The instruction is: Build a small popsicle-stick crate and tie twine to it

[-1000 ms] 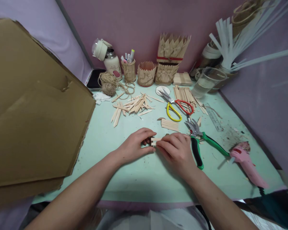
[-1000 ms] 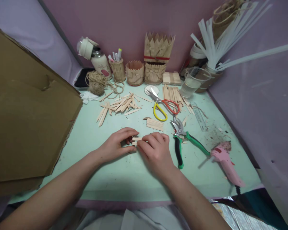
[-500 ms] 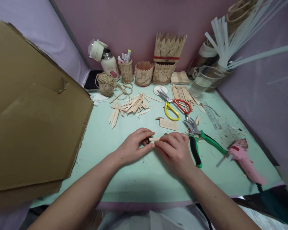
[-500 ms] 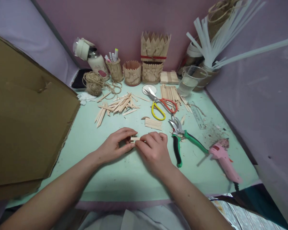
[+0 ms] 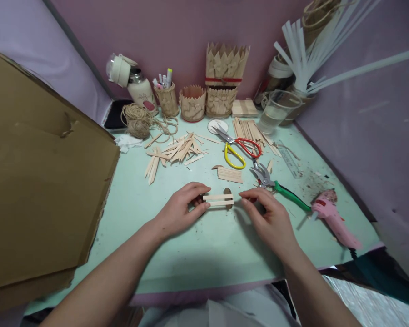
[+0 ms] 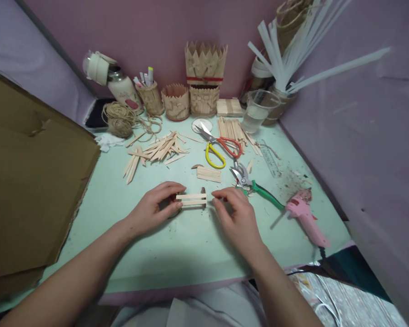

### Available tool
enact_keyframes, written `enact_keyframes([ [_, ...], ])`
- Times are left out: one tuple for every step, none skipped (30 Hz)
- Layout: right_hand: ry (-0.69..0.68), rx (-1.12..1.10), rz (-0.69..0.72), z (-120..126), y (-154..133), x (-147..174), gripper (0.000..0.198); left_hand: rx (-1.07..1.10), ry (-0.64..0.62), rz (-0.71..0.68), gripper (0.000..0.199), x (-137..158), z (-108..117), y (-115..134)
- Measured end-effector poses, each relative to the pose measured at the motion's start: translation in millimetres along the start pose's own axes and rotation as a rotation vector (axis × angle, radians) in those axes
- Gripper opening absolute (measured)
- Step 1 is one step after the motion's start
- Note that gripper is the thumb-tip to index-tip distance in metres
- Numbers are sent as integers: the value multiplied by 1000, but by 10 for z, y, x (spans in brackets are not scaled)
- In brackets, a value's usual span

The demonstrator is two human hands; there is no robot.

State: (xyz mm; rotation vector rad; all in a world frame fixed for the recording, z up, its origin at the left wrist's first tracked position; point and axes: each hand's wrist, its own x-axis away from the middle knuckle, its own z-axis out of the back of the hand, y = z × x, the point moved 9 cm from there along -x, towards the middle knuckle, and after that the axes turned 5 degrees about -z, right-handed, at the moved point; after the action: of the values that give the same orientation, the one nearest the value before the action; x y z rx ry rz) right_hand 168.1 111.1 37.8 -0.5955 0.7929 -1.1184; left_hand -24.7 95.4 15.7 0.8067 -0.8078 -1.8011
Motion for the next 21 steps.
enact_keyframes([
  [-12,5,-25,-24,30,-3,8,-3,0,3,32,1,1,-3],
  [-25,14,-39,-53,45,-6,9,-4,0,6,32,2,1,-5],
  [-38,25,-46,-83,50,-11,10,-5,-1,8,33,3,2,-7],
  [-47,36,-50,-110,50,-16,12,-6,-1,10,33,4,2,-8],
  [-53,47,-51,-132,45,-21,14,-6,-1,11,33,5,4,-7],
  [-57,56,-53,-148,41,-25,15,-5,1,11,33,6,6,-6],
  [-58,63,-55,-158,38,-27,17,-5,3,11,32,7,8,-4],
  [-58,68,-58,-165,36,-27,18,-5,5,11,32,7,10,-3],
  [-59,75,-61,-171,35,-23,18,-5,5,13,32,7,9,-3],
  [-59,86,-62,-177,34,-17,17,-5,3,16,32,7,9,-3],
  [-52,106,-62,-179,32,-9,15,-6,3,17,32,7,8,-3],
  [-39,136,-60,-178,27,0,13,-6,2,17,32,7,8,-1],
  [-22,174,-55,-176,19,11,12,-5,2,15,32,7,7,1],
  [-2,216,-48,-175,6,21,13,-2,2,13,32,7,7,2],
  [18,256,-36,-178,-13,30,14,1,4,11,32,7,8,3],
  [33,293,-20,-186,-38,37,15,3,6,11,32,7,9,2],
  [43,325,2,-199,-68,43,16,5,7,13,32,8,9,-1],
  [49,352,26,-217,-98,47,16,7,8,14,32,8,9,-5],
  [55,377,47,-232,-127,49,17,9,10,14,32,8,10,-7],
  [62,399,63,-245,-150,50,18,9,10,13,32,8,10,-8],
  [70,421,73,-255,-165,51,18,9,10,11,32,8,9,-7],
])
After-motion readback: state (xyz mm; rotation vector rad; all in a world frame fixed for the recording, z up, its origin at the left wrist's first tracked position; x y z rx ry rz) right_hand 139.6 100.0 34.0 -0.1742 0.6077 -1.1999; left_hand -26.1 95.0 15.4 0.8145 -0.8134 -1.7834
